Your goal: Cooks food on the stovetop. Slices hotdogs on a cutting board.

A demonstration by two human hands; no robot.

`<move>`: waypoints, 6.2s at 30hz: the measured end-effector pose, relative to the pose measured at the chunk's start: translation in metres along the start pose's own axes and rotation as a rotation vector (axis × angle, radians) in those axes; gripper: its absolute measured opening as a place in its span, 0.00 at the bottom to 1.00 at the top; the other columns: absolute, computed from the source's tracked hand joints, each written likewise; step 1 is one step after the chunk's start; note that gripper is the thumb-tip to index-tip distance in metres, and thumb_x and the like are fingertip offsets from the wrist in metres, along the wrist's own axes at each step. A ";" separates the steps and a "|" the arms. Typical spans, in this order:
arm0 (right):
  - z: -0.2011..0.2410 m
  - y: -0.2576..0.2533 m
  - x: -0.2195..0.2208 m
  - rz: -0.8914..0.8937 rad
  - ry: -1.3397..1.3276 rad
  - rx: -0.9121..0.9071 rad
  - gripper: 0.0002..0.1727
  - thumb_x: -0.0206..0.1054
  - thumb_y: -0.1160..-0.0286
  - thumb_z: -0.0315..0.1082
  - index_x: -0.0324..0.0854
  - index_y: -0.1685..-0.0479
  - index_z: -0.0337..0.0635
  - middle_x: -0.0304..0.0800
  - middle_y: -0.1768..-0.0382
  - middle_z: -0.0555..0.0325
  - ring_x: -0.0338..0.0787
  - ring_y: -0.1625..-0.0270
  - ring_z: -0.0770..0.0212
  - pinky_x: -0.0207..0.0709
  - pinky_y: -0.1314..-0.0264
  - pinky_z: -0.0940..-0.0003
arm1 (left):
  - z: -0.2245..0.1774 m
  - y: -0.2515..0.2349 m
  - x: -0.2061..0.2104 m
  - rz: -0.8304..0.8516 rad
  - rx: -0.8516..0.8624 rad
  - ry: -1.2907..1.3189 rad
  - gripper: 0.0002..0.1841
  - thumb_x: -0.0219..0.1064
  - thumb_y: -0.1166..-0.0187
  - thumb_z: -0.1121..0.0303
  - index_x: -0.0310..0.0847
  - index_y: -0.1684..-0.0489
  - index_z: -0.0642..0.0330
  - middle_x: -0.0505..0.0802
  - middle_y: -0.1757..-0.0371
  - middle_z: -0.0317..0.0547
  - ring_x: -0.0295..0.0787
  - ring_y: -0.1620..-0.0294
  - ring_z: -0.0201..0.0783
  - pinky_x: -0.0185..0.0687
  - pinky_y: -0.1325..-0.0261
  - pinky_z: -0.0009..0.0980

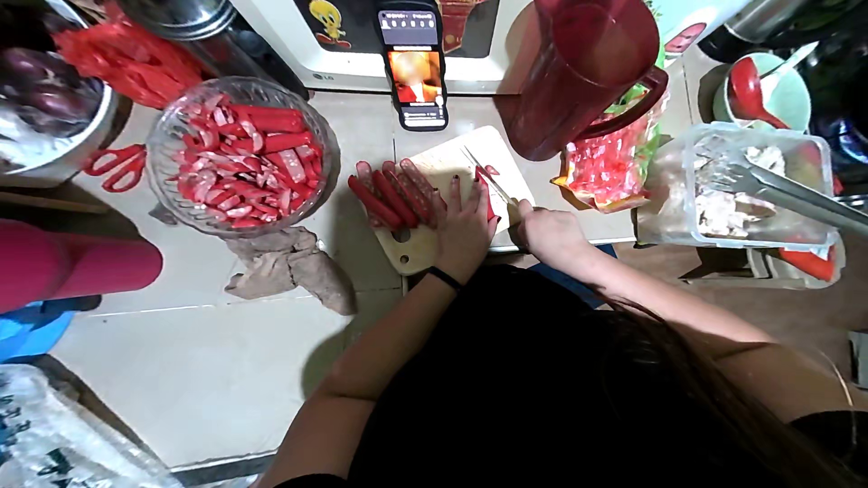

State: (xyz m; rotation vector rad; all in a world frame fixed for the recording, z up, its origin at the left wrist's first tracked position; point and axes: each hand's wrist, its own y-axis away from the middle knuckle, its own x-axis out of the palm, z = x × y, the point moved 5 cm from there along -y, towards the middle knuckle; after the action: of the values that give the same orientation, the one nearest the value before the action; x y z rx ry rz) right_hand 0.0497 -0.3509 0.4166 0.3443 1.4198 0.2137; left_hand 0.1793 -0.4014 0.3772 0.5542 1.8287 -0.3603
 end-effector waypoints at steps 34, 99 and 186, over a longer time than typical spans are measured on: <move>0.000 -0.004 0.009 0.086 0.070 -0.040 0.12 0.60 0.15 0.31 0.78 0.40 0.37 0.90 0.69 0.40 0.94 0.63 0.34 0.82 0.68 0.39 | -0.003 0.003 0.002 -0.042 0.000 -0.080 0.28 0.58 0.10 0.53 0.73 0.16 0.56 0.79 0.15 0.48 0.56 0.08 0.65 0.40 0.15 0.75; -0.009 -0.012 0.011 0.224 0.066 -0.071 0.18 0.53 0.10 0.35 0.74 0.28 0.39 0.91 0.59 0.36 0.93 0.53 0.31 0.82 0.57 0.35 | -0.006 0.012 0.000 -0.288 0.027 -0.036 0.12 0.65 0.18 0.69 0.95 0.47 0.53 0.97 0.42 0.43 0.85 0.28 0.62 0.53 0.16 0.69; 0.014 -0.010 -0.030 -0.483 -0.646 -0.460 0.17 0.60 0.20 0.34 0.81 0.41 0.32 0.85 0.44 0.40 0.89 0.51 0.54 0.86 0.50 0.58 | 0.228 0.264 -0.277 -1.520 -0.869 0.571 0.14 0.48 0.11 0.80 0.66 0.36 0.85 0.85 0.52 0.58 0.85 0.52 0.35 0.84 0.45 0.30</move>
State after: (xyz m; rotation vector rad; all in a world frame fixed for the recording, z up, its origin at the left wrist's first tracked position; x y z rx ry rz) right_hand 0.0589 -0.3719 0.4422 -0.2967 0.7467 0.0195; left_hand 0.5747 -0.3477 0.5748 -1.5680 2.3771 -0.3263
